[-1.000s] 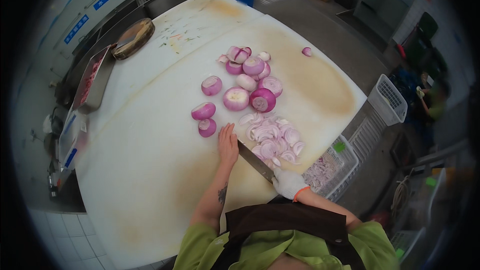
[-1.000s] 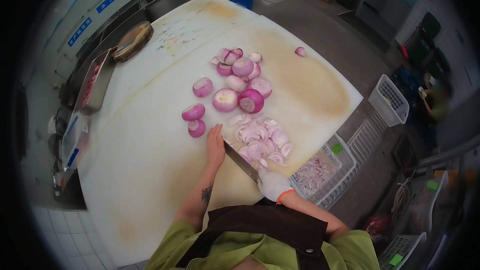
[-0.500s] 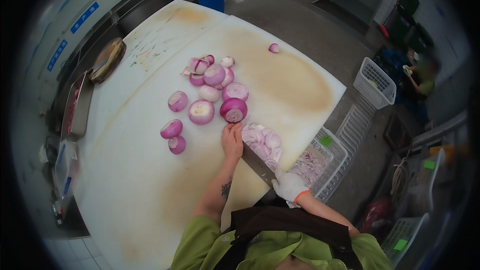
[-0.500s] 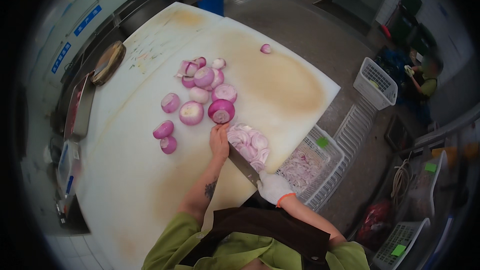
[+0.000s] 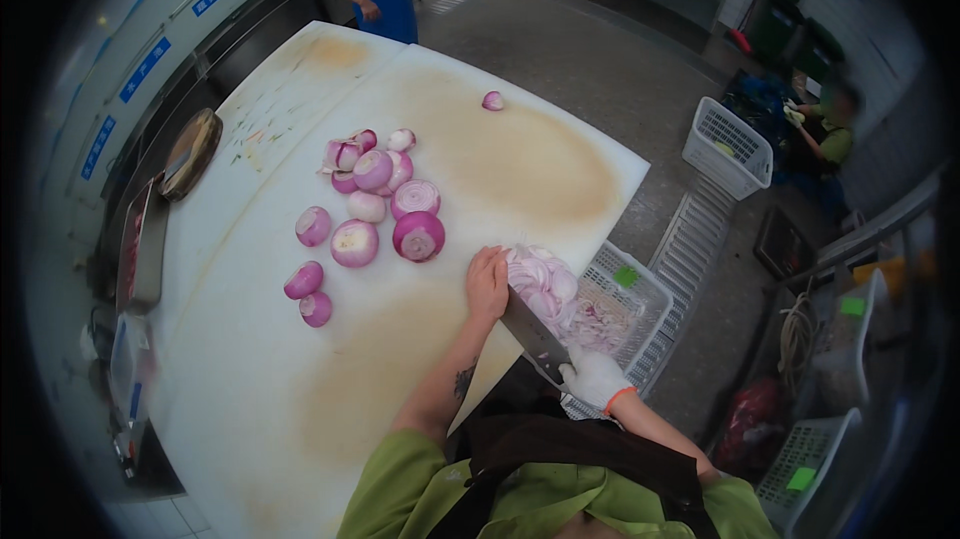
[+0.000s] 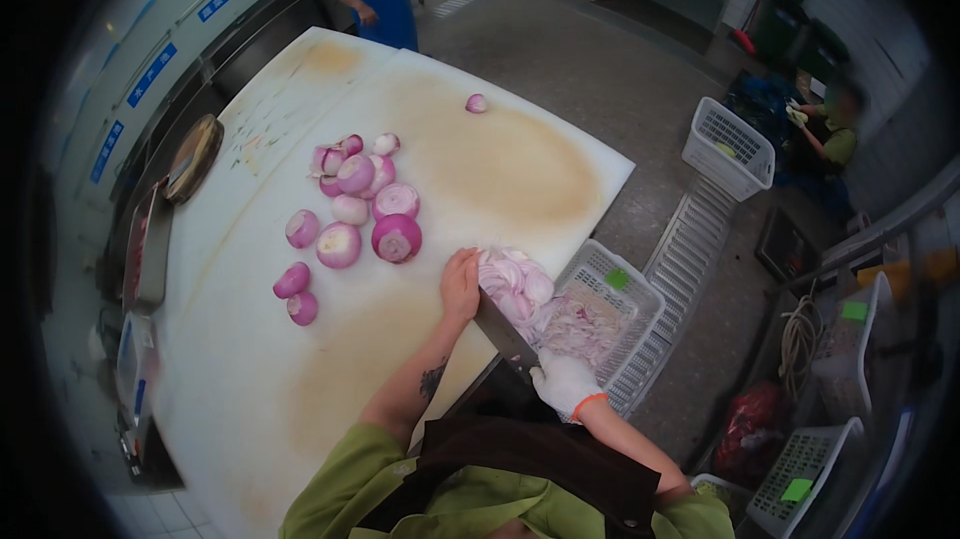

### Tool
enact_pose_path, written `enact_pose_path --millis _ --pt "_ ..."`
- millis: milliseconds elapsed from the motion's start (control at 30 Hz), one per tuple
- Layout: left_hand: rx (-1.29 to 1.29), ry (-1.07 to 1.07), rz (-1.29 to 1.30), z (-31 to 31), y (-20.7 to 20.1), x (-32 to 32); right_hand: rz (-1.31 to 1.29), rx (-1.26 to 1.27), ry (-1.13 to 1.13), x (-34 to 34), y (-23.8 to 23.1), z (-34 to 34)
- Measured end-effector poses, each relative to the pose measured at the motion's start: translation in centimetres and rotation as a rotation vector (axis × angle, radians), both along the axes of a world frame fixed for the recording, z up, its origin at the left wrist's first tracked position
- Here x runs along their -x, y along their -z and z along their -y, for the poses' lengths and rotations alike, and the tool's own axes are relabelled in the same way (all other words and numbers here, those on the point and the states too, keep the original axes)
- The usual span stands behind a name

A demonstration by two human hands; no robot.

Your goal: The person slices red onions into thin rings on a white cutting board using a cleaver. The sliced onions are periodically swept into a white plastic basket. The person wears a green shirt and brown apron while working in a commercial kitchen.

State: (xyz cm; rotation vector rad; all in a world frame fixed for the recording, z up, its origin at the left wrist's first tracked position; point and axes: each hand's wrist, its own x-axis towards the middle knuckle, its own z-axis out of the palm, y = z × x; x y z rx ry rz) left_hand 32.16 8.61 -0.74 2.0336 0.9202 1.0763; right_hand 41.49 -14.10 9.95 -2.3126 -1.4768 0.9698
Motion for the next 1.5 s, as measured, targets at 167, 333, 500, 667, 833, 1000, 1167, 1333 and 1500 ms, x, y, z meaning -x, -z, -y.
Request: enact_pose_path --millis 167,333,500,667,833,1000,1167,1333,1500 --pt "0.024 0.093 0.053 2.8 -0.4 -3.4 0.046 -0.004 0.043 -2.2 -0.3 3.4" --pt "0.087 0.269 0.129 6.5 -1.4 -6.8 0.128 -0.004 0.102 -3.9 -0.4 7.2" --pt "0.198 0.520 0.026 8.5 -1.0 -8.2 0.237 0.060 0.074 -5.6 -0.9 9.8" --pt "-0.151 0.812 -0.515 11.1 -2.0 -10.3 0.376 -0.131 -0.029 -7.7 1.4 13.2" --pt "-0.057 1.316 -0.711 18.7 -2.8 -11.4 0.502 -0.202 -0.107 -10.0 2.6 13.7" --pt "-0.039 1.378 -0.850 19.9 -2.1 -12.0 0.577 -0.317 -0.138 -11.0 0.8 14.4" --pt "-0.041 1.296 -0.952 18.7 -1.3 -12.2 0.649 -0.313 -0.072 -12.0 -1.0 17.2" --pt "-0.097 1.173 -1.109 16.0 0.2 -10.3 0.733 -0.228 0.048 -12.0 -3.0 20.7" --pt "-0.094 1.042 -0.976 15.6 1.5 -8.0 0.676 -0.277 0.374 -10.5 -4.0 21.0"
